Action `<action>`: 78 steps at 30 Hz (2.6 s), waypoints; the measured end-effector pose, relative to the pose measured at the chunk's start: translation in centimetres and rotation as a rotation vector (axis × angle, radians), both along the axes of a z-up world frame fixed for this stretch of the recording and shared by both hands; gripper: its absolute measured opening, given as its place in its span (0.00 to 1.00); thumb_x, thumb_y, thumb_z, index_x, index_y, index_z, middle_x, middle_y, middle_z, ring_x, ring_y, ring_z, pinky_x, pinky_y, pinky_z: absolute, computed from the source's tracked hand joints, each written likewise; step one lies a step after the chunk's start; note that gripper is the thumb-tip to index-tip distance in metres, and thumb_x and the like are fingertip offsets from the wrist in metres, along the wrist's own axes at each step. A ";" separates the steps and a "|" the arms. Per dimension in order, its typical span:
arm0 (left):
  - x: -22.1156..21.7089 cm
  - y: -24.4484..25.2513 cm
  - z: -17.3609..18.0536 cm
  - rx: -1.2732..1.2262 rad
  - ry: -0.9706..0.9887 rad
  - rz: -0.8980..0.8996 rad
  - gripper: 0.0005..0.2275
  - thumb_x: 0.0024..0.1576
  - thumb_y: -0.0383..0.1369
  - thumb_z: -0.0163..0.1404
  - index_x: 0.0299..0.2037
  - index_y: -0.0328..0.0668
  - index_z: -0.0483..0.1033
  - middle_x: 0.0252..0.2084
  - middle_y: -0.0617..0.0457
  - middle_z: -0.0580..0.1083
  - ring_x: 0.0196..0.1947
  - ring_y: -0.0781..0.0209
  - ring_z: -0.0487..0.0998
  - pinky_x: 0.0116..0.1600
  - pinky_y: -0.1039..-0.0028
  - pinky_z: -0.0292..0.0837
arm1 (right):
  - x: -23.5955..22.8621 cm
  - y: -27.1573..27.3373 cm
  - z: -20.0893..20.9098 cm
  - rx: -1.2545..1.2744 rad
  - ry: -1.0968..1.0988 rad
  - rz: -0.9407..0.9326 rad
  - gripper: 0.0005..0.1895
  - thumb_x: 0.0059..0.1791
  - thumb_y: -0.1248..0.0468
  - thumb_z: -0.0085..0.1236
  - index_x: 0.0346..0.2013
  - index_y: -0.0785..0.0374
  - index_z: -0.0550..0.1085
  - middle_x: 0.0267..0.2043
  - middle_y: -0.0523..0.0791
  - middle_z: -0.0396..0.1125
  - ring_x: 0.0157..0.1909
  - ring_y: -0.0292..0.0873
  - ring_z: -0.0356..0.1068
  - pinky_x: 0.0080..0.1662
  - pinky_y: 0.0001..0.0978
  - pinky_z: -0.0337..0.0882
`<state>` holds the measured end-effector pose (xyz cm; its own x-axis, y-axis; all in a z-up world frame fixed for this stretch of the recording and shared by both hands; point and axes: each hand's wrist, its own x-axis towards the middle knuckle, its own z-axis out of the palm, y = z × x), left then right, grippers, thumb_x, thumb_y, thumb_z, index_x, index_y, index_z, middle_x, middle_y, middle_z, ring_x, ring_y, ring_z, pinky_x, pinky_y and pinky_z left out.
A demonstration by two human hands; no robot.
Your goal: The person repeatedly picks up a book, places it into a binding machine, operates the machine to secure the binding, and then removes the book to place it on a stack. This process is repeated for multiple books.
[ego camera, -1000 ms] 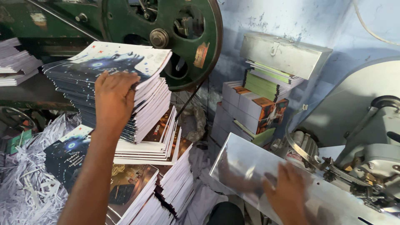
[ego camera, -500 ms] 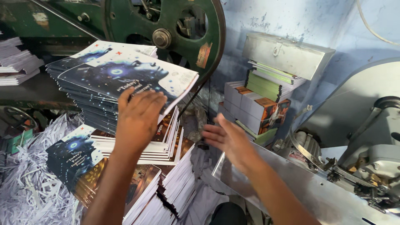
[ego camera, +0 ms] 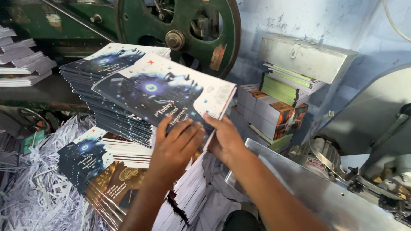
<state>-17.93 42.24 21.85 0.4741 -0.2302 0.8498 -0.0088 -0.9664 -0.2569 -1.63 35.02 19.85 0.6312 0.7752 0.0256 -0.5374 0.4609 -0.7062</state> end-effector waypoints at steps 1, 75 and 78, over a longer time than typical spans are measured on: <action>0.2 -0.2 -0.3 0.005 -0.003 0.000 0.13 0.56 0.28 0.53 0.50 0.38 0.78 0.53 0.50 0.77 0.58 0.54 0.76 0.70 0.43 0.56 | 0.0 -0.3 0.0 0.007 -0.023 -0.015 0.16 0.51 0.67 0.55 0.54 0.62 0.70 0.49 0.49 0.71 0.47 0.46 0.74 0.49 0.42 0.76; 15.1 -4.7 -3.3 -0.323 0.422 -0.408 0.14 0.43 0.40 0.67 0.33 0.44 0.79 0.58 0.53 0.76 0.65 0.46 0.70 0.65 0.51 0.58 | 3.8 -34.0 -16.1 -0.488 -0.168 -0.522 0.28 0.47 0.66 0.59 0.62 0.69 0.71 0.58 0.49 0.73 0.59 0.42 0.70 0.59 0.37 0.68; 15.4 -3.0 -4.7 -0.533 0.504 -0.456 0.16 0.44 0.42 0.68 0.35 0.41 0.81 0.61 0.51 0.74 0.67 0.47 0.70 0.67 0.55 0.62 | 4.0 -34.1 -16.5 -0.431 -0.153 -0.517 0.29 0.47 0.66 0.59 0.63 0.68 0.71 0.59 0.49 0.73 0.58 0.42 0.70 0.59 0.38 0.68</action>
<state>-2.51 39.20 17.11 0.7817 -0.1201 0.6120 -0.4164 -0.8311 0.3687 2.33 0.88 3.35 0.9364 0.3367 -0.0989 -0.2037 0.2922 -0.9344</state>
